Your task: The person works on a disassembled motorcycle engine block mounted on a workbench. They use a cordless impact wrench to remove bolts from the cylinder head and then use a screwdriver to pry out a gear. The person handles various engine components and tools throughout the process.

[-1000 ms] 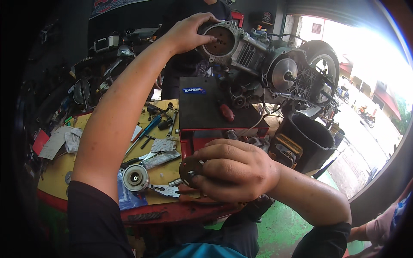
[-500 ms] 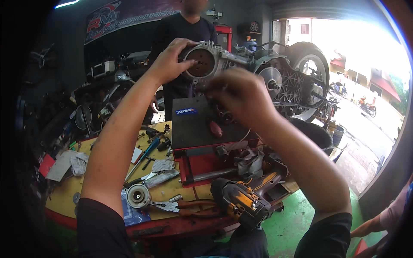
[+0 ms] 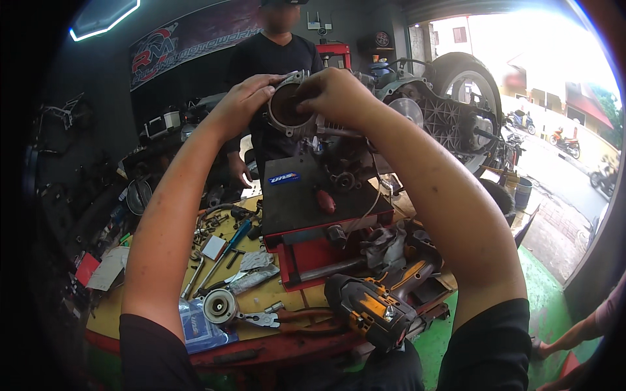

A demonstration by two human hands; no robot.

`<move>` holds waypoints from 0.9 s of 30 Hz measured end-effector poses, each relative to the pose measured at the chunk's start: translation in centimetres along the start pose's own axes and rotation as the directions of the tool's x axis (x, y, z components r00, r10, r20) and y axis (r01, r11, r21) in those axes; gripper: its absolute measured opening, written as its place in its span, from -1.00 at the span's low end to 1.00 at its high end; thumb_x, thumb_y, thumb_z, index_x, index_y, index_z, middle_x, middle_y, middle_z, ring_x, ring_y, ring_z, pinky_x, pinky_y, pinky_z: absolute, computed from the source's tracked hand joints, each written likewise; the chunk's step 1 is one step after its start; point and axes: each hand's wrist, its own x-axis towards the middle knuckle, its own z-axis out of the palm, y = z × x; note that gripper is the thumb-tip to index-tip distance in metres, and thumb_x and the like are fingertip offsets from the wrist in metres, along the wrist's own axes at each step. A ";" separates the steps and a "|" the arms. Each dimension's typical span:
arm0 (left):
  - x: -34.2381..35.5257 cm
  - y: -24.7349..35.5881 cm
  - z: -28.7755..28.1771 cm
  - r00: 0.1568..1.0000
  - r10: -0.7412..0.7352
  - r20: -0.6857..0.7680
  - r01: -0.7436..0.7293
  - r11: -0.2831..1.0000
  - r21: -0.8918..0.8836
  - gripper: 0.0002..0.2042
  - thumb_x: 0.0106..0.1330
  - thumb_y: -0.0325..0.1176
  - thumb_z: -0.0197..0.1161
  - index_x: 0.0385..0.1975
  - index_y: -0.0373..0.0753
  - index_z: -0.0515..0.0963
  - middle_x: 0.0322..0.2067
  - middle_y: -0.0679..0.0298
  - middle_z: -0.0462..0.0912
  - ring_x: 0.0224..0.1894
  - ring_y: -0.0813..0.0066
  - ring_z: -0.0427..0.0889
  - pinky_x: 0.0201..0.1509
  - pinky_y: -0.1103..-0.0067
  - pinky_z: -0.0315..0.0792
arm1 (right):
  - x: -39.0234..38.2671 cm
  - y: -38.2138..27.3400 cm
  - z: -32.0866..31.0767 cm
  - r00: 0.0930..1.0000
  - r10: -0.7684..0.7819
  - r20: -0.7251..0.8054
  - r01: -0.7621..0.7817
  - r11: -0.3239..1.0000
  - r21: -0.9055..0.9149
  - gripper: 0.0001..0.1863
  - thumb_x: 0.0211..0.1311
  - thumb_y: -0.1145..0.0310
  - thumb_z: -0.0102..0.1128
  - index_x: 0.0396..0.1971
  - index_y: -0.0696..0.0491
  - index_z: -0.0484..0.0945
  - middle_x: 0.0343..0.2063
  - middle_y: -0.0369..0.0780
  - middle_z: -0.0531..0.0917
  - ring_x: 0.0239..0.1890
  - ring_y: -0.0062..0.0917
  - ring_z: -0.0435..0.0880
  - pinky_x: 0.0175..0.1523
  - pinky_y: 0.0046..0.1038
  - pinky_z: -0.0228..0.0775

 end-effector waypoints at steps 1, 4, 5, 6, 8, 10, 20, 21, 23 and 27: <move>-0.2 0.5 0.0 1.000 -0.011 0.017 0.010 1.000 0.010 -0.54 0.53 -0.30 0.13 0.37 -0.32 0.50 0.28 -0.02 0.57 0.42 0.13 0.52 0.51 0.34 0.32 | 0.1 0.0 0.0 1.000 0.009 0.020 -0.008 1.000 -0.030 -0.61 0.17 0.35 0.54 0.00 0.15 0.80 -0.12 -0.10 0.86 -0.05 -0.39 0.85 0.20 -0.35 0.60; -1.2 0.3 1.1 0.981 0.138 -0.137 -0.125 0.987 0.096 -0.51 0.52 -0.36 0.11 0.43 -0.29 0.41 0.34 -0.03 0.54 0.45 0.11 0.49 0.53 0.31 0.32 | 0.4 -0.1 0.6 0.999 0.053 -0.001 -0.053 0.999 0.002 -0.60 0.14 0.31 0.54 0.00 0.07 0.82 -0.12 -0.10 0.86 -0.03 -0.34 0.86 0.18 -0.31 0.62; -1.5 0.5 1.2 0.971 0.180 -0.158 -0.162 0.979 0.120 -0.49 0.49 -0.37 0.15 0.43 -0.27 0.40 0.33 -0.03 0.53 0.45 0.09 0.50 0.52 0.30 0.33 | 0.4 0.1 0.7 0.997 0.071 -0.023 -0.070 0.997 0.033 -0.60 0.12 0.29 0.54 -0.01 0.04 0.83 -0.12 -0.09 0.86 -0.03 -0.32 0.86 0.16 -0.29 0.63; -1.7 0.6 1.3 0.959 0.223 -0.177 -0.199 0.969 0.144 -0.47 0.46 -0.39 0.20 0.42 -0.26 0.38 0.33 -0.02 0.53 0.44 0.08 0.50 0.51 0.30 0.35 | 0.4 0.4 0.7 0.998 0.057 -0.022 -0.056 0.998 0.041 -0.60 0.11 0.29 0.55 -0.01 0.04 0.83 -0.13 -0.09 0.86 -0.04 -0.29 0.86 0.14 -0.28 0.64; -2.1 0.9 1.6 0.937 0.292 -0.190 -0.250 0.943 0.219 -0.44 0.38 -0.40 0.31 0.39 -0.23 0.40 0.32 -0.01 0.53 0.42 0.04 0.52 0.48 0.28 0.38 | 0.4 0.7 0.8 0.999 0.030 -0.020 -0.029 0.998 0.056 -0.58 0.10 0.28 0.55 -0.01 0.05 0.82 -0.13 -0.09 0.86 -0.06 -0.25 0.86 0.11 -0.27 0.66; -2.4 1.2 1.9 0.922 0.345 -0.173 -0.280 0.907 0.315 -0.43 0.27 -0.41 0.44 0.31 -0.21 0.47 0.30 0.01 0.53 0.40 0.00 0.53 0.44 0.27 0.43 | 0.3 0.6 1.2 0.995 -0.030 -0.096 0.031 0.999 0.012 -0.60 0.10 0.29 0.55 -0.04 0.06 0.80 -0.16 -0.08 0.85 -0.07 -0.18 0.85 0.07 -0.23 0.66; -1.5 1.8 4.1 0.892 0.373 -0.254 -0.192 0.822 0.536 -0.50 0.05 -0.23 0.63 0.02 -0.20 0.69 0.15 0.11 0.67 0.23 0.03 0.64 0.33 0.22 0.52 | -1.4 0.3 2.9 0.925 -0.234 -0.298 0.187 0.966 -0.179 -0.76 0.20 0.34 0.44 -0.17 0.12 0.72 -0.26 -0.02 0.76 -0.14 -0.01 0.76 -0.04 -0.13 0.61; -1.4 2.0 4.2 0.890 0.377 -0.254 -0.189 0.815 0.548 -0.49 0.04 -0.22 0.63 0.03 -0.20 0.69 0.15 0.12 0.67 0.23 0.03 0.64 0.32 0.22 0.53 | -1.6 0.4 3.1 0.917 -0.267 -0.296 0.208 0.954 -0.215 -0.79 0.20 0.37 0.37 -0.16 0.05 0.75 -0.19 -0.05 0.77 -0.10 -0.05 0.78 0.00 -0.10 0.63; -1.4 2.2 4.5 0.885 0.382 -0.266 -0.177 0.805 0.566 -0.48 0.03 -0.21 0.63 0.02 -0.19 0.69 0.14 0.14 0.67 0.22 0.04 0.65 0.32 0.22 0.54 | -2.0 0.5 3.7 0.902 -0.293 -0.316 0.216 0.942 -0.258 -0.80 0.21 0.36 0.37 -0.18 0.04 0.76 -0.18 -0.08 0.74 -0.12 -0.06 0.78 0.00 -0.10 0.64; -1.7 2.5 5.2 0.888 0.350 -0.299 -0.105 0.787 0.608 -0.48 0.04 -0.17 0.62 0.04 -0.15 0.69 0.16 0.22 0.66 0.21 0.10 0.64 0.22 0.23 0.63 | -2.5 0.0 4.1 0.865 -0.355 -0.356 0.240 0.914 -0.327 -0.82 0.24 0.33 0.37 -0.19 0.02 0.77 -0.19 -0.12 0.69 -0.16 -0.07 0.78 -0.02 -0.09 0.66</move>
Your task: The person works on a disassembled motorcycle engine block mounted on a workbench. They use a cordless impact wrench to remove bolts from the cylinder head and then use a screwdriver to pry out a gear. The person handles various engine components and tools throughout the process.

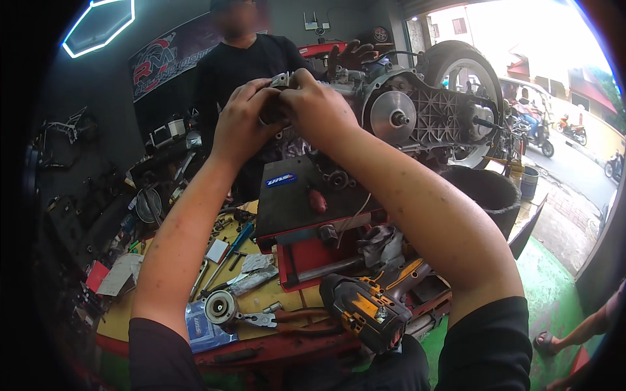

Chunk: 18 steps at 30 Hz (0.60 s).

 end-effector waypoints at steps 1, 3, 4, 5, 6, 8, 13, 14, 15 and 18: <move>0.0 0.0 0.1 1.000 -0.017 0.006 0.017 1.000 0.026 -0.47 0.05 -0.14 0.61 0.05 -0.13 0.69 0.16 0.25 0.65 0.22 0.13 0.64 0.17 0.23 0.68 | 0.0 0.0 -0.1 1.000 -0.018 0.021 0.019 1.000 -0.015 -0.82 0.25 0.33 0.36 -0.19 0.02 0.76 -0.19 -0.13 0.68 -0.17 -0.07 0.78 -0.03 -0.09 0.66; 0.1 0.1 0.3 0.999 -0.041 0.006 0.041 0.999 -0.004 -0.48 0.02 -0.24 0.62 0.05 -0.15 0.69 0.16 0.21 0.66 0.22 0.09 0.64 0.27 0.23 0.60 | -0.1 0.4 -0.1 0.996 -0.051 0.067 0.054 0.997 -0.047 -0.82 0.26 0.33 0.35 -0.18 0.03 0.75 -0.19 -0.13 0.66 -0.18 -0.07 0.78 -0.05 -0.09 0.66; 0.2 0.1 0.4 0.999 -0.054 0.006 0.054 0.998 -0.018 -0.48 0.00 -0.28 0.63 0.04 -0.16 0.69 0.16 0.20 0.67 0.22 0.07 0.64 0.31 0.23 0.56 | -0.2 0.6 -0.1 0.995 -0.058 0.083 0.063 0.997 -0.054 -0.83 0.26 0.34 0.35 -0.18 0.03 0.74 -0.18 -0.13 0.66 -0.18 -0.08 0.78 -0.06 -0.10 0.66; 0.3 0.3 0.2 0.998 -0.057 0.017 0.058 0.998 -0.019 -0.48 0.00 -0.30 0.62 0.05 -0.15 0.69 0.16 0.20 0.67 0.22 0.07 0.64 0.32 0.24 0.55 | -0.2 0.7 -0.2 0.993 -0.065 0.101 0.072 0.996 -0.061 -0.83 0.27 0.34 0.34 -0.18 0.04 0.73 -0.18 -0.13 0.67 -0.18 -0.08 0.78 -0.06 -0.10 0.66; 0.3 0.5 0.0 0.998 -0.061 0.029 0.061 0.998 -0.020 -0.47 -0.01 -0.31 0.62 0.05 -0.15 0.69 0.16 0.20 0.67 0.22 0.07 0.63 0.32 0.24 0.55 | -0.3 0.7 -0.2 0.990 -0.072 0.118 0.081 0.994 -0.067 -0.83 0.27 0.35 0.34 -0.18 0.04 0.73 -0.17 -0.13 0.67 -0.17 -0.09 0.78 -0.07 -0.10 0.66; 0.4 0.6 -0.2 0.997 -0.067 0.046 0.068 0.997 -0.024 -0.47 -0.03 -0.33 0.61 0.05 -0.14 0.69 0.16 0.19 0.67 0.22 0.06 0.63 0.33 0.24 0.54 | -0.3 0.7 -0.3 0.989 -0.089 0.118 0.096 0.994 -0.055 -0.83 0.27 0.36 0.33 -0.18 0.05 0.72 -0.17 -0.14 0.67 -0.18 -0.11 0.78 -0.08 -0.12 0.66; 0.9 0.4 -0.5 0.994 -0.069 0.088 0.072 0.997 -0.030 -0.44 -0.08 -0.36 0.62 0.05 -0.15 0.69 0.16 0.16 0.68 0.23 0.04 0.62 0.34 0.23 0.52 | 0.1 0.8 0.1 0.984 -0.148 0.101 0.154 0.986 -0.059 -0.79 0.26 0.35 0.34 -0.14 0.05 0.70 -0.18 -0.17 0.68 -0.18 -0.15 0.78 -0.08 -0.14 0.67; 0.9 0.3 -0.5 0.995 -0.061 0.084 0.064 0.998 -0.030 -0.44 -0.07 -0.36 0.63 0.05 -0.16 0.69 0.16 0.15 0.68 0.23 0.04 0.62 0.34 0.23 0.52 | 0.2 0.9 0.2 0.982 -0.166 0.092 0.172 0.983 -0.058 -0.78 0.25 0.35 0.35 -0.13 0.05 0.70 -0.18 -0.17 0.68 -0.17 -0.15 0.78 -0.08 -0.14 0.67; 0.9 0.3 -0.5 0.995 -0.053 0.080 0.055 0.998 -0.030 -0.44 -0.07 -0.36 0.63 0.05 -0.16 0.70 0.16 0.15 0.68 0.23 0.04 0.63 0.34 0.23 0.52 | 0.1 0.9 0.2 0.979 -0.184 0.084 0.189 0.980 -0.057 -0.77 0.24 0.35 0.35 -0.12 0.04 0.69 -0.19 -0.18 0.69 -0.17 -0.16 0.79 -0.08 -0.15 0.67; 0.9 0.5 -0.7 0.994 -0.050 0.096 0.053 0.998 -0.030 -0.46 -0.06 -0.36 0.64 0.03 -0.18 0.70 0.16 0.14 0.68 0.22 0.03 0.63 0.34 0.24 0.52 | -0.4 1.1 -0.4 0.988 -0.149 0.038 0.149 0.989 -0.012 -0.78 0.28 0.34 0.36 -0.10 0.02 0.69 -0.20 -0.17 0.70 -0.15 -0.15 0.78 -0.07 -0.14 0.66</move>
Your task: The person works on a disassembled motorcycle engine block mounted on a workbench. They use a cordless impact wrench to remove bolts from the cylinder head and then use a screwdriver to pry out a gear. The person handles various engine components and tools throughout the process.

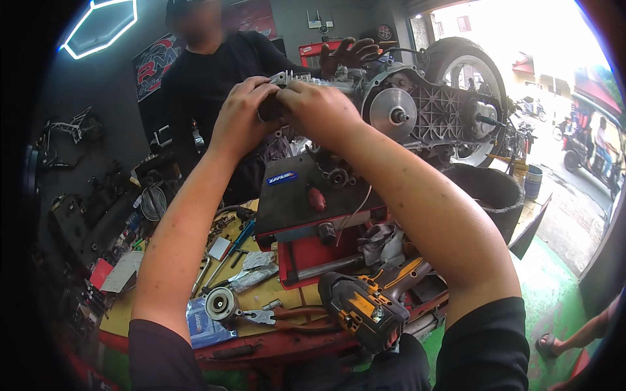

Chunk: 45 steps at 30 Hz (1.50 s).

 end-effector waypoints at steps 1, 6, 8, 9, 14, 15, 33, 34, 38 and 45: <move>0.0 0.1 -0.1 1.000 -0.003 0.010 0.003 1.000 -0.001 -0.47 -0.05 -0.36 0.64 0.02 -0.19 0.70 0.15 0.13 0.68 0.22 0.03 0.63 0.34 0.24 0.52 | -0.1 0.1 -0.3 0.999 0.042 -0.020 -0.042 0.999 0.012 -0.77 0.29 0.34 0.38 -0.09 0.03 0.69 -0.20 -0.16 0.71 -0.15 -0.14 0.78 -0.07 -0.15 0.65; 0.2 0.2 -0.2 1.000 0.018 0.008 -0.018 1.000 0.025 -0.50 -0.04 -0.35 0.65 -0.01 -0.20 0.71 0.12 0.14 0.69 0.20 0.03 0.65 0.32 0.24 0.53 | -0.1 2.0 -2.8 0.973 0.173 -0.152 -0.170 0.985 0.037 -0.79 0.34 0.31 0.39 -0.10 0.06 0.73 -0.18 -0.10 0.76 -0.12 -0.10 0.78 0.00 -0.15 0.63; 0.3 0.2 -0.2 1.000 -0.005 0.013 0.005 1.000 0.012 -0.51 -0.04 -0.35 0.65 -0.02 -0.19 0.71 0.09 0.15 0.69 0.18 0.04 0.66 0.30 0.25 0.54 | 0.0 2.0 -3.9 0.958 0.239 -0.157 -0.230 0.970 0.075 -0.80 0.35 0.30 0.38 -0.13 0.06 0.74 -0.17 -0.09 0.77 -0.09 -0.09 0.78 0.03 -0.15 0.61; 0.4 0.2 -0.3 0.999 -0.029 0.021 0.030 1.000 -0.002 -0.51 -0.04 -0.36 0.65 -0.03 -0.19 0.71 0.08 0.15 0.70 0.17 0.04 0.66 0.29 0.25 0.54 | 0.1 2.0 -4.3 0.955 0.246 -0.165 -0.235 0.968 0.085 -0.80 0.35 0.30 0.38 -0.12 0.06 0.73 -0.17 -0.10 0.77 -0.09 -0.09 0.78 0.03 -0.16 0.61; 0.5 0.8 -0.1 0.999 -0.037 -0.005 0.037 0.999 0.015 -0.54 -0.02 -0.37 0.64 -0.06 -0.23 0.69 0.01 0.16 0.71 0.12 0.07 0.69 0.24 0.26 0.56 | -0.1 1.8 -5.6 0.950 0.251 -0.187 -0.237 0.967 0.092 -0.79 0.33 0.31 0.41 -0.12 0.06 0.74 -0.16 -0.10 0.77 -0.11 -0.11 0.78 0.01 -0.19 0.62; 0.5 0.9 0.0 0.999 -0.032 -0.015 0.032 0.999 0.023 -0.54 -0.02 -0.37 0.64 -0.07 -0.23 0.69 0.01 0.16 0.71 0.12 0.07 0.69 0.24 0.26 0.56 | -0.2 1.6 -5.7 0.949 0.249 -0.192 -0.237 0.968 0.082 -0.80 0.33 0.32 0.40 -0.12 0.06 0.74 -0.16 -0.10 0.78 -0.12 -0.11 0.78 0.01 -0.19 0.62; -0.3 0.6 1.0 0.996 -0.024 -0.089 0.025 1.000 0.012 -0.55 0.02 -0.34 0.65 -0.09 -0.30 0.65 0.07 0.07 0.71 0.16 0.03 0.69 0.27 0.26 0.58 | -1.0 1.0 -4.6 0.978 0.184 -0.101 -0.169 0.975 0.145 -0.77 0.28 0.34 0.40 -0.10 0.08 0.74 -0.17 -0.09 0.72 -0.11 -0.06 0.76 0.03 -0.14 0.63; -0.3 0.5 1.0 0.996 -0.023 -0.081 0.023 1.000 0.001 -0.55 0.02 -0.35 0.65 -0.09 -0.30 0.65 0.07 0.06 0.71 0.17 0.03 0.69 0.27 0.25 0.58 | -1.0 0.9 -4.5 0.979 0.180 -0.100 -0.165 0.976 0.142 -0.76 0.28 0.34 0.39 -0.09 0.08 0.73 -0.17 -0.09 0.72 -0.11 -0.05 0.76 0.02 -0.13 0.63; -0.6 0.3 1.2 0.994 -0.003 -0.109 0.004 1.000 0.015 -0.54 0.02 -0.35 0.66 -0.08 -0.30 0.65 0.07 0.06 0.71 0.18 0.03 0.69 0.28 0.26 0.58 | -0.8 0.4 -4.0 0.980 0.173 -0.098 -0.159 0.978 0.136 -0.74 0.27 0.35 0.38 -0.07 0.08 0.71 -0.17 -0.08 0.72 -0.10 -0.05 0.76 0.02 -0.12 0.62; -0.8 -0.2 1.5 0.991 0.026 -0.135 -0.023 0.999 0.025 -0.51 0.01 -0.29 0.68 -0.05 -0.28 0.66 0.11 0.05 0.71 0.22 0.02 0.67 0.34 0.23 0.54 | -0.2 0.2 -2.9 0.986 0.167 -0.015 -0.164 0.979 0.124 -0.77 0.26 0.38 0.40 -0.10 0.07 0.70 -0.24 -0.09 0.72 -0.15 -0.06 0.76 -0.03 -0.14 0.61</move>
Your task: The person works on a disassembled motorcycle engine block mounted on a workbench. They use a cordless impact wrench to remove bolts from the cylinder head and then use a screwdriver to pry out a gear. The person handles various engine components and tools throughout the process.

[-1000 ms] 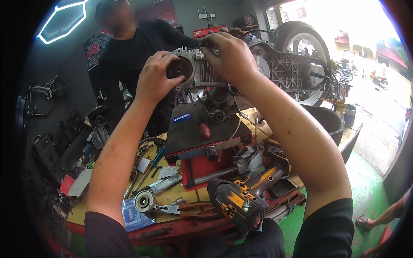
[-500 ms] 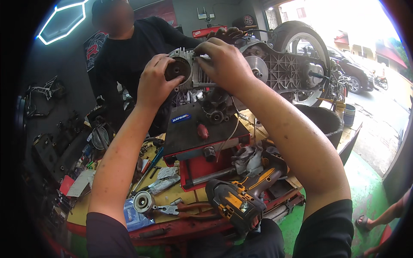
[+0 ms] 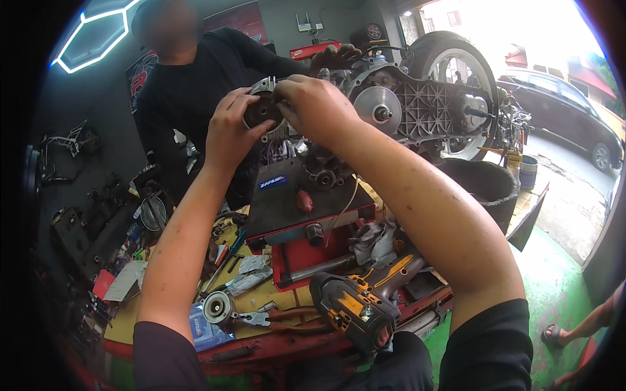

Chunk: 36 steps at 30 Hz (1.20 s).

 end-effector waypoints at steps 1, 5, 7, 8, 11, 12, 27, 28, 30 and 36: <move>0.0 -0.1 0.1 1.000 0.003 -0.005 -0.003 1.000 -0.007 -0.50 0.01 -0.28 0.68 -0.04 -0.28 0.66 0.12 0.05 0.71 0.23 0.01 0.66 0.35 0.23 0.53 | 0.1 0.0 0.3 1.000 -0.009 0.007 0.010 1.000 -0.024 -0.77 0.25 0.38 0.40 -0.11 0.07 0.70 -0.24 -0.09 0.72 -0.15 -0.05 0.76 -0.04 -0.13 0.61; -0.6 -0.4 0.4 0.999 -0.005 -0.041 0.003 0.999 -0.035 -0.49 0.03 -0.23 0.67 -0.01 -0.26 0.68 0.14 0.04 0.71 0.24 -0.01 0.66 0.36 0.21 0.53 | 0.5 -0.2 1.5 0.999 -0.048 0.015 0.049 0.996 -0.075 -0.79 0.25 0.35 0.40 -0.15 0.08 0.71 -0.23 -0.10 0.72 -0.16 -0.04 0.75 -0.05 -0.10 0.62; -0.8 -0.6 0.5 0.999 -0.008 -0.051 0.006 0.999 -0.045 -0.49 0.05 -0.21 0.66 -0.01 -0.26 0.68 0.14 0.04 0.71 0.24 -0.01 0.66 0.36 0.20 0.53 | 0.7 -0.2 2.0 0.998 -0.067 0.017 0.068 0.995 -0.073 -0.80 0.26 0.34 0.39 -0.16 0.08 0.71 -0.23 -0.11 0.71 -0.16 -0.04 0.75 -0.04 -0.09 0.62; -0.7 -0.5 0.6 0.999 -0.011 -0.051 0.008 0.999 -0.053 -0.49 0.04 -0.20 0.66 -0.02 -0.25 0.68 0.14 0.05 0.71 0.23 -0.01 0.66 0.36 0.20 0.53 | 0.7 -0.1 2.1 0.997 -0.075 0.022 0.076 0.995 -0.071 -0.80 0.26 0.34 0.38 -0.16 0.08 0.71 -0.22 -0.11 0.71 -0.16 -0.04 0.75 -0.04 -0.08 0.62; -0.6 -0.6 0.8 0.998 -0.009 -0.062 0.005 0.998 -0.065 -0.49 0.03 -0.18 0.66 -0.03 -0.25 0.68 0.13 0.07 0.70 0.23 0.00 0.66 0.34 0.21 0.54 | 0.6 0.2 2.4 0.996 -0.079 0.046 0.083 0.993 -0.078 -0.81 0.27 0.34 0.36 -0.17 0.08 0.71 -0.22 -0.11 0.71 -0.16 -0.04 0.75 -0.03 -0.08 0.62; -0.7 -0.7 0.9 0.997 -0.001 -0.073 -0.003 0.998 -0.059 -0.48 0.03 -0.17 0.66 -0.03 -0.25 0.69 0.12 0.10 0.69 0.22 0.02 0.66 0.32 0.22 0.55 | 0.7 0.1 2.6 0.995 -0.078 0.055 0.082 0.993 -0.082 -0.81 0.28 0.33 0.35 -0.17 0.08 0.71 -0.22 -0.10 0.71 -0.15 -0.03 0.75 -0.02 -0.07 0.62; -0.8 -1.2 1.1 0.995 0.005 -0.097 -0.012 0.997 -0.071 -0.48 -0.01 -0.17 0.65 -0.03 -0.22 0.69 0.10 0.16 0.70 0.23 0.07 0.65 0.29 0.23 0.59 | 1.1 -0.5 3.5 0.983 -0.165 0.075 0.178 0.959 -0.219 -0.84 0.21 0.36 0.37 -0.26 0.09 0.67 -0.24 -0.11 0.69 -0.14 -0.07 0.74 -0.01 -0.08 0.63; -0.7 -1.1 1.1 0.996 0.000 -0.094 -0.007 0.997 -0.074 -0.48 -0.03 -0.19 0.66 -0.03 -0.21 0.69 0.10 0.16 0.70 0.23 0.07 0.65 0.30 0.24 0.59 | 1.1 -0.6 3.6 0.984 -0.154 0.089 0.172 0.954 -0.245 -0.83 0.23 0.34 0.37 -0.26 0.10 0.67 -0.24 -0.10 0.70 -0.14 -0.07 0.74 -0.01 -0.08 0.63; -0.8 -1.2 1.1 0.995 -0.006 -0.097 -0.001 0.997 -0.072 -0.48 -0.06 -0.25 0.66 -0.03 -0.19 0.69 0.10 0.18 0.70 0.23 0.09 0.65 0.29 0.25 0.60 | 1.2 -0.7 3.8 0.984 -0.136 0.116 0.165 0.942 -0.292 -0.81 0.27 0.32 0.36 -0.26 0.12 0.68 -0.25 -0.08 0.70 -0.13 -0.08 0.75 -0.01 -0.08 0.63; -0.9 -1.2 1.1 0.993 -0.022 -0.112 0.014 0.997 -0.077 -0.46 -0.09 -0.31 0.66 -0.02 -0.15 0.69 0.11 0.20 0.70 0.22 0.11 0.66 0.28 0.27 0.63 | 1.5 -1.2 4.3 0.982 -0.003 0.190 0.082 0.909 -0.408 -0.74 0.38 0.21 0.29 -0.27 0.14 0.69 -0.36 -0.06 0.71 -0.24 -0.05 0.78 -0.09 -0.10 0.66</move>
